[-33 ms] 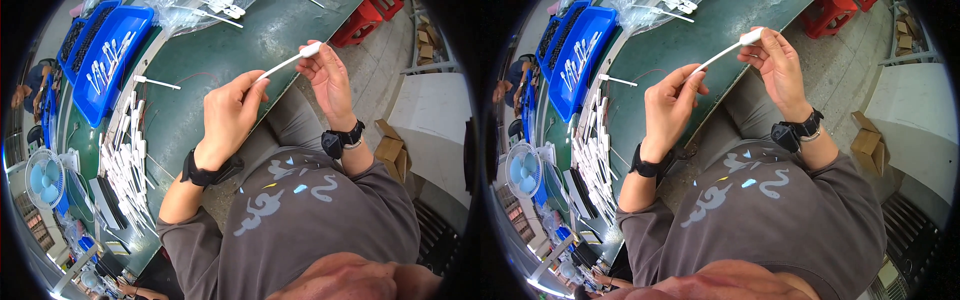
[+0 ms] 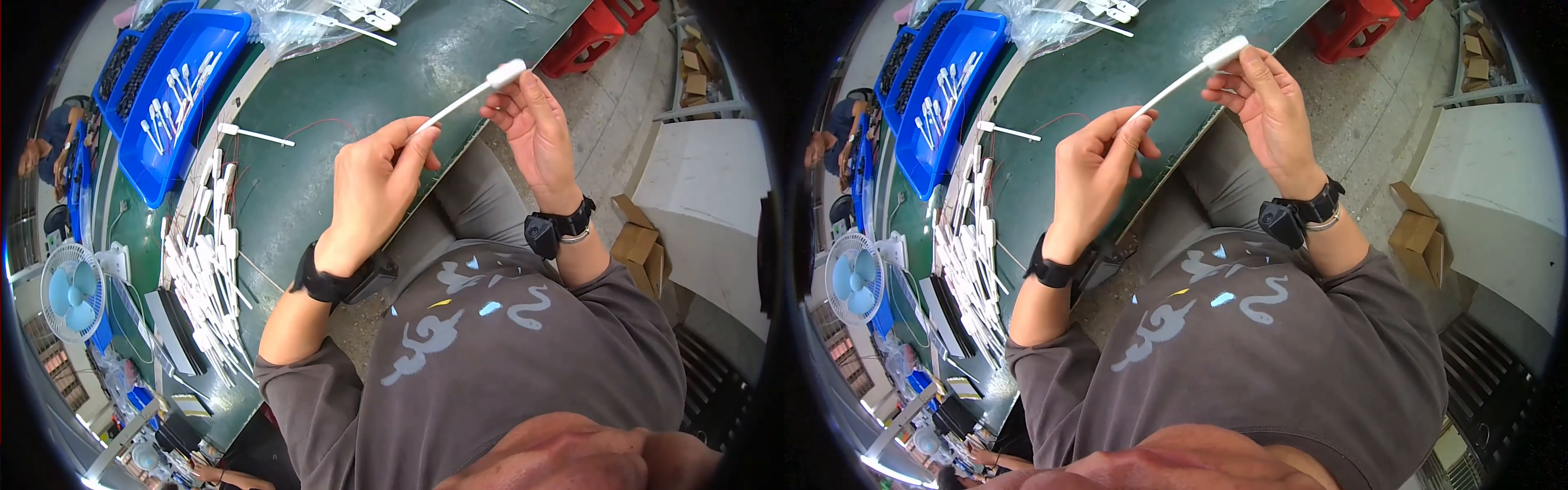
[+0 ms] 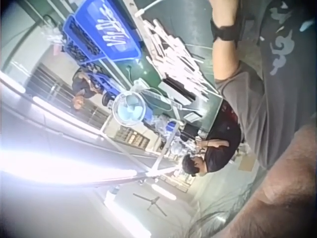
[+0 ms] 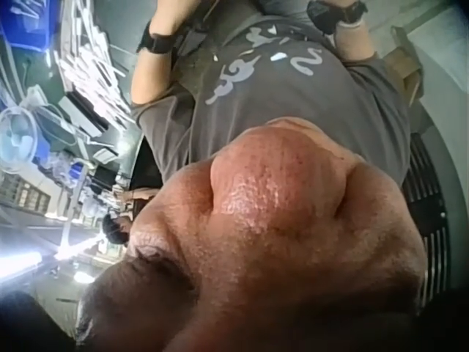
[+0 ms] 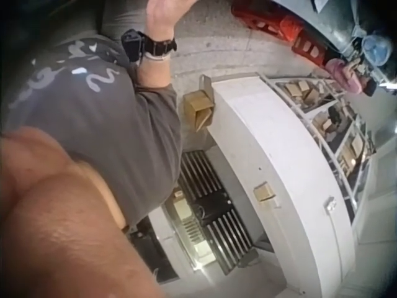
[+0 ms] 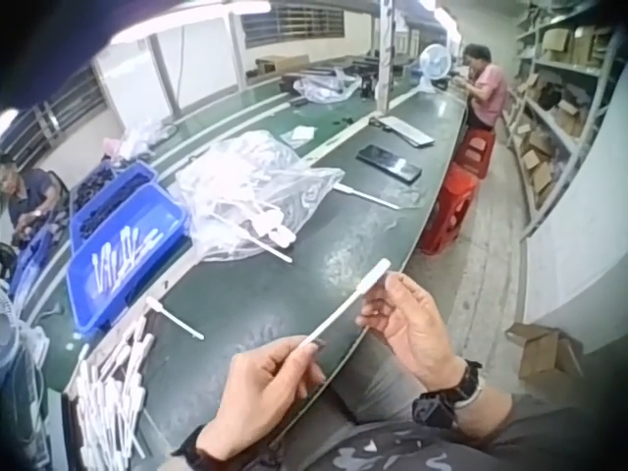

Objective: The person assembles antenna components by hand, inserting wires into white plastic housings and pressing the parts together. They pick up each housing and wire from the table, join them, and then place the completed units onto a growing pile of finished antennas.

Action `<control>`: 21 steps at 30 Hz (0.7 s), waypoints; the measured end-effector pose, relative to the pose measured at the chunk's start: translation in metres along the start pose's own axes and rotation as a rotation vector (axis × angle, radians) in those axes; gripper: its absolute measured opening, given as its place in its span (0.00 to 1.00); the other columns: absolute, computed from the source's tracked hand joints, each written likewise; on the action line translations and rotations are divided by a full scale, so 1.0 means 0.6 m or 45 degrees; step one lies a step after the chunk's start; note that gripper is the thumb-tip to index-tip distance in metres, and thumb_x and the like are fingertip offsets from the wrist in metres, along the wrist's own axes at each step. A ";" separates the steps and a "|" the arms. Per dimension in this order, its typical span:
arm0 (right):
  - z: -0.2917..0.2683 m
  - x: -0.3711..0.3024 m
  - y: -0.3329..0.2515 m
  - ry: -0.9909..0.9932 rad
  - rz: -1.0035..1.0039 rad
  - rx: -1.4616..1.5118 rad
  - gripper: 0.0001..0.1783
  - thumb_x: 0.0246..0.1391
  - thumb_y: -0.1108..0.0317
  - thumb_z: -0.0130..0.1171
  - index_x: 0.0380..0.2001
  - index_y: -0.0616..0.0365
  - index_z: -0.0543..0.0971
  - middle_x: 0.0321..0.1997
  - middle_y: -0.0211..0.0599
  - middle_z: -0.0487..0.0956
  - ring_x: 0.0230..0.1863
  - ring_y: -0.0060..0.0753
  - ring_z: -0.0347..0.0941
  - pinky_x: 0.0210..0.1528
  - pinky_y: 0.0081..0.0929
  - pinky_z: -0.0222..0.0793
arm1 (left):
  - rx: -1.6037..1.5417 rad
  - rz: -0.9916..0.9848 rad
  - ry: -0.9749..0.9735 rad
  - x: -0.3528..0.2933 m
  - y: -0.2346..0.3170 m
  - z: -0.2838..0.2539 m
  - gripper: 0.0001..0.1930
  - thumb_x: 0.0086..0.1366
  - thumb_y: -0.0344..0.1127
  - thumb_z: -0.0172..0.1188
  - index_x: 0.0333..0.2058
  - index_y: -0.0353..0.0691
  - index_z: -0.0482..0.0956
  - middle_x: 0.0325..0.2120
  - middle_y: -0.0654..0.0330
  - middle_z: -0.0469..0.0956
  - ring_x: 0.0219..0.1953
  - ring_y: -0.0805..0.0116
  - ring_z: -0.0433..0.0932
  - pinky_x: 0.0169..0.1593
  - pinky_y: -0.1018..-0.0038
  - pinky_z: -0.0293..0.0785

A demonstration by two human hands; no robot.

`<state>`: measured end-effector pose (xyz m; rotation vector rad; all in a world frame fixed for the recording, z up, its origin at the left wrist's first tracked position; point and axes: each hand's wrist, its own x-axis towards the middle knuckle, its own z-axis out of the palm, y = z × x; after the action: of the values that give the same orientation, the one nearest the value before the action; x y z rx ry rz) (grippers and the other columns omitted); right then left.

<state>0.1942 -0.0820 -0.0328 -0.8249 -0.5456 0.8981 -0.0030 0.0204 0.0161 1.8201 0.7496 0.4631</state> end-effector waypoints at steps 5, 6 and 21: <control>0.015 0.006 -0.003 0.013 0.033 -0.001 0.21 0.69 0.58 0.50 0.54 0.64 0.73 0.47 0.38 0.80 0.44 0.24 0.76 0.50 0.28 0.76 | -0.350 -0.180 -0.232 0.009 0.002 -0.010 0.12 0.71 0.38 0.54 0.40 0.35 0.82 0.21 0.63 0.80 0.20 0.83 0.72 0.24 0.79 0.67; 0.017 0.007 -0.005 -0.023 0.045 0.001 0.21 0.68 0.58 0.50 0.55 0.64 0.73 0.47 0.37 0.80 0.44 0.24 0.76 0.50 0.27 0.76 | -0.343 -0.179 -0.249 0.010 0.002 -0.011 0.13 0.71 0.38 0.54 0.40 0.35 0.82 0.21 0.63 0.81 0.20 0.82 0.72 0.24 0.80 0.68; 0.012 0.002 0.043 -0.069 0.142 -0.048 0.18 0.69 0.65 0.48 0.54 0.68 0.72 0.51 0.42 0.77 0.50 0.29 0.74 0.53 0.31 0.73 | 0.380 0.372 0.132 -0.016 -0.034 -0.033 0.12 0.64 0.37 0.60 0.43 0.40 0.82 0.27 0.49 0.80 0.26 0.51 0.79 0.32 0.65 0.76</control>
<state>0.1781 -0.0688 -0.0496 -0.8738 -0.5690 1.0175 -0.0282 0.0321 0.0046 2.2140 0.6501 0.6676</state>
